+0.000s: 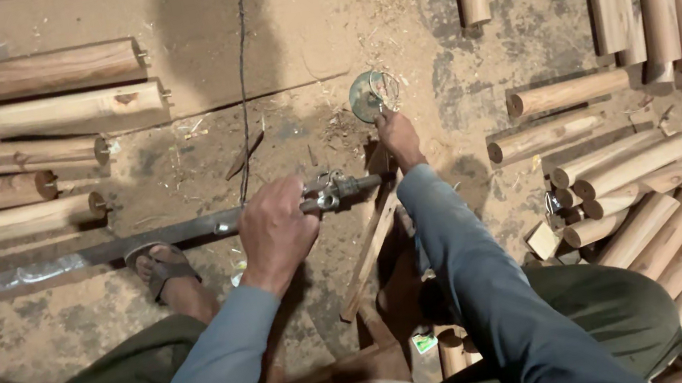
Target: The person sits on the floor and uses two wrenches to tighten a metal clamp on a lathe. They then insert a wooden dowel into the clamp, tighten it, and remove the dowel. The person repeats this process with another wooden dowel.
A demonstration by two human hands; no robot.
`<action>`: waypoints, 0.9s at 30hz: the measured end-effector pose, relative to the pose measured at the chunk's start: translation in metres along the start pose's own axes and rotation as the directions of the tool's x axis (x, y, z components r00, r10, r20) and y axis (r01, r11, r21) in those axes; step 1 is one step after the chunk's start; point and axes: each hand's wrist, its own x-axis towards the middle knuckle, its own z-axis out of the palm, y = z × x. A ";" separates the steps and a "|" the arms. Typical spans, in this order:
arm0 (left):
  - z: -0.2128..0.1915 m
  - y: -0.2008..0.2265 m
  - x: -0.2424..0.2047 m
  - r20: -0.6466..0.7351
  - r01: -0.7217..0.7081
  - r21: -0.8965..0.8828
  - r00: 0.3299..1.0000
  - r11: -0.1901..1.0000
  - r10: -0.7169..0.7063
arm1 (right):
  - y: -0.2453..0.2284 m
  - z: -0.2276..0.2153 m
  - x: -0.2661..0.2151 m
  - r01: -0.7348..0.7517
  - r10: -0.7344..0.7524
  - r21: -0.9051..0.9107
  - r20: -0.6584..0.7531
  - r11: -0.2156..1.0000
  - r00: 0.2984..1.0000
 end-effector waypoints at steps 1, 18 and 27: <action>0.000 0.000 0.002 -0.013 -0.008 0.000 1.000 1.000 0.008 | 0.003 0.003 0.005 0.011 -0.011 0.003 0.007 1.000 1.000; -0.003 0.000 0.004 -0.014 -0.026 -0.036 1.000 0.999 0.025 | 0.010 0.013 -0.207 -0.122 0.132 0.134 -0.067 0.983 0.989; -0.003 0.002 -0.005 -0.001 -0.002 -0.043 1.000 0.999 0.002 | -0.023 -0.017 -0.056 0.215 -0.144 0.231 -0.292 0.949 0.945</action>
